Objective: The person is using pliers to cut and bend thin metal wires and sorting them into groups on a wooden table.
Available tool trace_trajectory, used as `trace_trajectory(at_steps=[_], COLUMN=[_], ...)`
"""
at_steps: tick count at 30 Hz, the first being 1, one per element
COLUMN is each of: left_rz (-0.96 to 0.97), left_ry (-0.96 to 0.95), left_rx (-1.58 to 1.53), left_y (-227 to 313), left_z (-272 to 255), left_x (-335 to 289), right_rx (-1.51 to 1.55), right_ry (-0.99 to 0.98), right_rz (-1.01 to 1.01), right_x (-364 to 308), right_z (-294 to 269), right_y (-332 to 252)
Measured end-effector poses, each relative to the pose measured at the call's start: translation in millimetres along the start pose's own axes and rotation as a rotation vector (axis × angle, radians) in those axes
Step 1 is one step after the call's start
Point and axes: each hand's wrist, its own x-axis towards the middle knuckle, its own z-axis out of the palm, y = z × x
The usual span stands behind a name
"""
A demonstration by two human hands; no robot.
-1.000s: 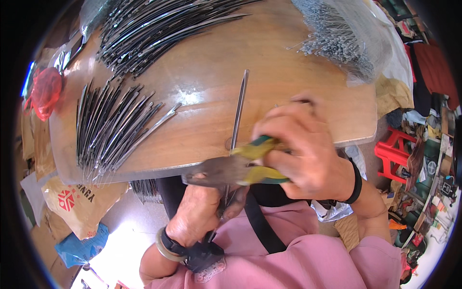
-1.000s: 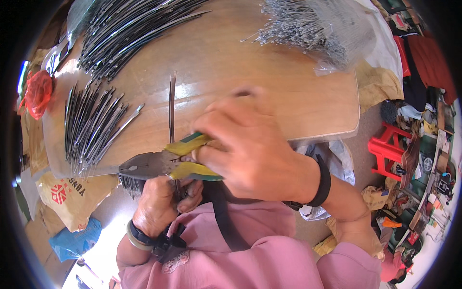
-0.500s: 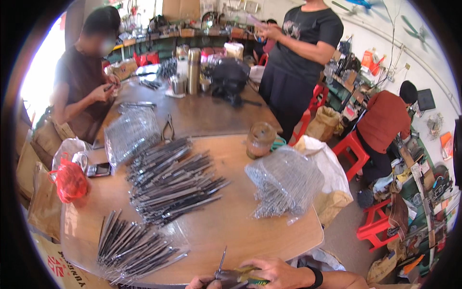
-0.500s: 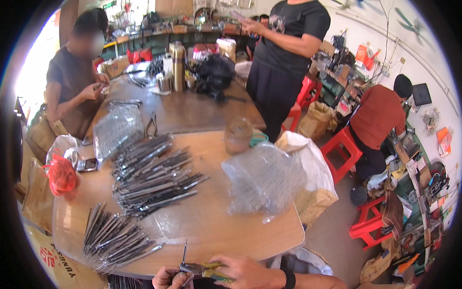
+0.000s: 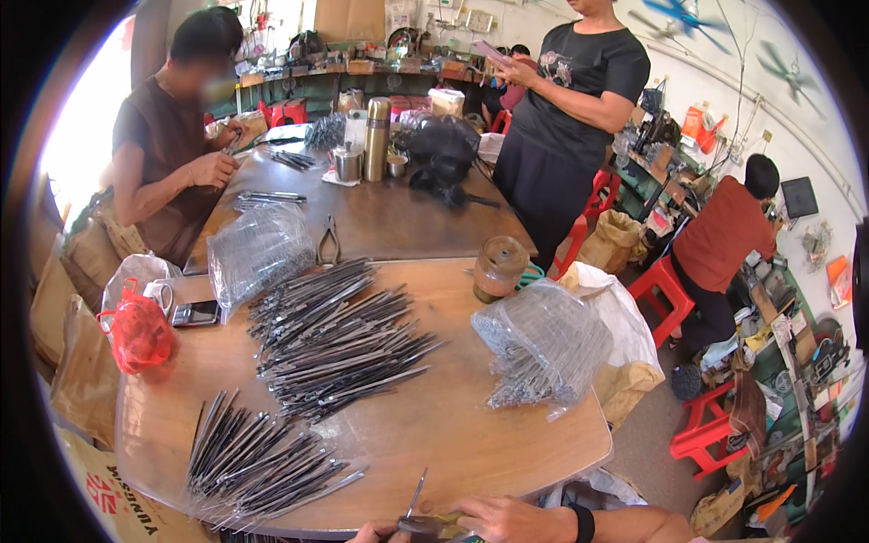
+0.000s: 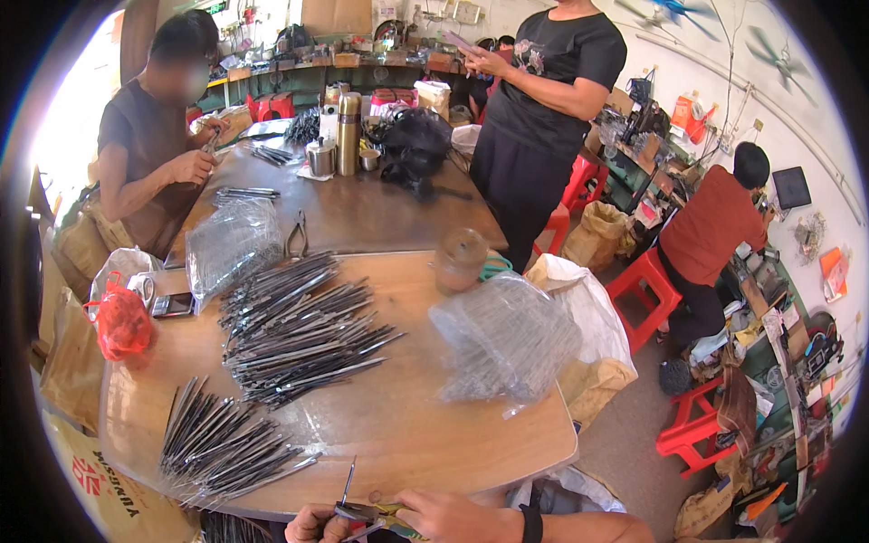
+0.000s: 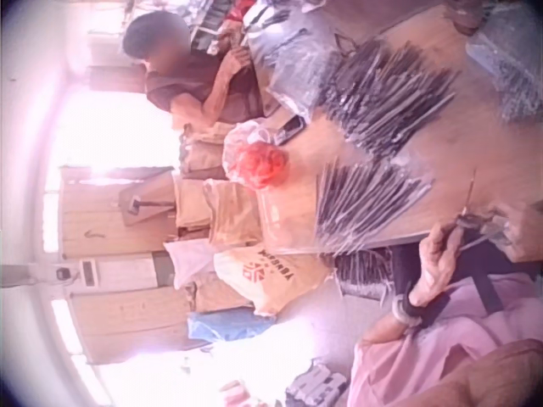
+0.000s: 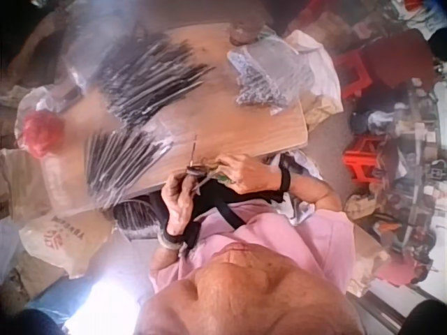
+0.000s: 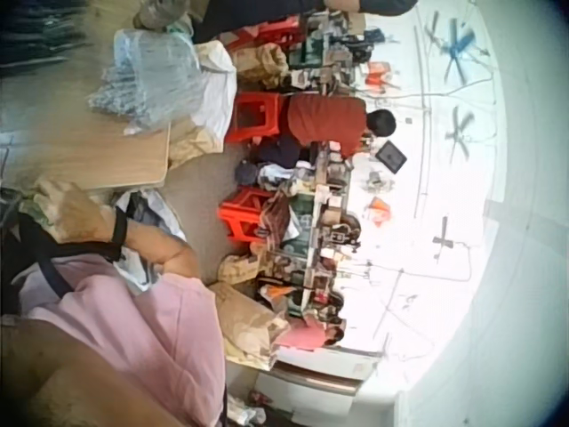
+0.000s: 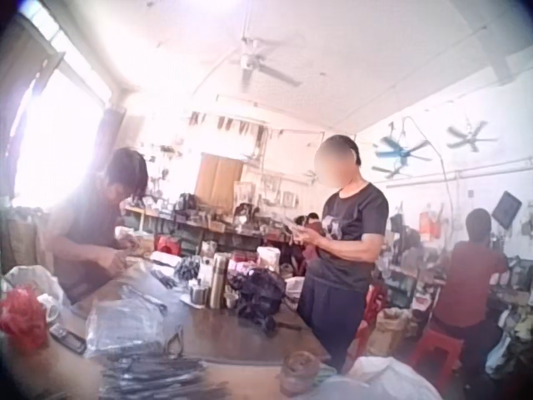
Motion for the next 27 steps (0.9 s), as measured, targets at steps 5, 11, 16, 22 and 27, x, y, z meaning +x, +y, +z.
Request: trace_trajectory(at_steps=[5,11,16,22,27], left_rz=[-0.227,-0.178,0.28,0.468,0.215], left_ry=[0.053,0.181,0.472,0.317,0.235], left_rx=[-0.101,0.121,0.942,1.213,0.935], left_y=[16,33,43,59,81], left_z=[2,-17,-101,-79,-64], left_x=[22,25,32,59,83], right_rx=[0.118,0.402,0.082,-0.367,-0.629], right_ry=[-0.127,-0.029,0.386,0.341,0.272], right_rz=[0.068,0.061,0.178,0.041,-0.085], right_x=[5,-3,-16,35,44], right_z=[10,-7,-76,-105,-102], right_y=[19,33,61,95,116])
